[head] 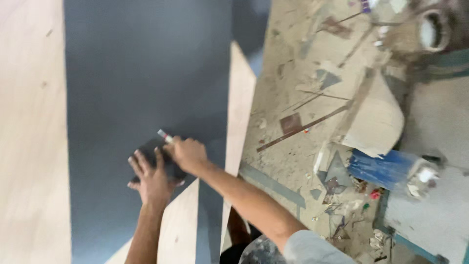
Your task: The person uses a utility knife to cut a large dark sheet into triangular and rectangular shapes on a wooden workbench. They score the sheet along straight lines, snap off the cut sections, and arrange the resulting pieces on the table.
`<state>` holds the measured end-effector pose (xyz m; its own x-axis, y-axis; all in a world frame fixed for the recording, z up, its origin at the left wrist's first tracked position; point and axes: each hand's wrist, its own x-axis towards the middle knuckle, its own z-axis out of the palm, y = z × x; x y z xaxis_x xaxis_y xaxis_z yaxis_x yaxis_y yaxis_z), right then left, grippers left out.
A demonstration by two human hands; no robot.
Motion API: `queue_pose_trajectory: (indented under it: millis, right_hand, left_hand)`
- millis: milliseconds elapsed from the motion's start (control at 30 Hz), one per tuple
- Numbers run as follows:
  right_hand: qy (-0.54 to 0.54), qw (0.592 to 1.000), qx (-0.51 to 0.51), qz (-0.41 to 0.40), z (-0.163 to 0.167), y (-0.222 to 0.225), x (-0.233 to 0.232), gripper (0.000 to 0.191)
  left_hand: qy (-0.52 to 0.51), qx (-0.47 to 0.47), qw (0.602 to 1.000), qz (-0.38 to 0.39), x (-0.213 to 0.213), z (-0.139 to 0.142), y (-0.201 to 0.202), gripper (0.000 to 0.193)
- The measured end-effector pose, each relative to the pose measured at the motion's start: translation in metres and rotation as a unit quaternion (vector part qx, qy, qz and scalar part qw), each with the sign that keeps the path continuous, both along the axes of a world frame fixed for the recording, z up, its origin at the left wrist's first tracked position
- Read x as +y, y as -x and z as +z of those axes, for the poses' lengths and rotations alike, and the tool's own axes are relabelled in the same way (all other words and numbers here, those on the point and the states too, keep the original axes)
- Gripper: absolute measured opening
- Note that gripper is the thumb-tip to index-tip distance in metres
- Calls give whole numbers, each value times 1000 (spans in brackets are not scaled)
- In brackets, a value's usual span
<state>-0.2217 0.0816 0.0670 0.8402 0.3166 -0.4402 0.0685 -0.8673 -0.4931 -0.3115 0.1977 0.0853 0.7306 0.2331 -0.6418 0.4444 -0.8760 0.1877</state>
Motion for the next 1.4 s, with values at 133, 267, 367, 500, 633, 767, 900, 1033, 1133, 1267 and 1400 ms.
queue_pose_trajectory:
  millis: [133,267,367,500,633,767,900,1033,1133,1267,1400]
  right_hand:
    - [9,1000,-2,16,-20,0,11,48]
    - [-76,993,-79,41,-9,4,7,48]
    - [-131,985,90,-73,6,13,-10,46]
    - [-67,997,-17,24,9,30,-26,41]
    - [24,990,-43,129,5,35,-18,40]
    - [69,983,-31,165,6,37,-6,40]
    - [80,981,-53,171,-3,37,-7,39]
    - [88,972,-48,213,-8,56,-33,35]
    - [162,963,-21,215,7,102,-66,33]
    - [197,953,-36,229,13,146,-99,33]
    - [154,964,-63,207,-4,145,-108,33]
  left_hand:
    - [-10,-16,1000,-7,9,8,-2,126]
    - [-4,-45,999,21,8,12,0,127]
    - [-6,-48,998,35,3,10,1,128]
    - [-6,-38,999,39,2,3,0,125]
    - [-20,-26,999,27,4,-3,3,123]
    - [-61,-69,995,29,1,-11,11,119]
    - [-85,-102,990,36,-6,-23,19,117]
    - [-35,-43,997,48,-15,-32,23,120]
    - [-44,-70,995,50,-18,-34,24,117]
    - [-62,-66,995,51,-18,-26,26,118]
    - [-63,-89,992,58,-9,-22,17,118]
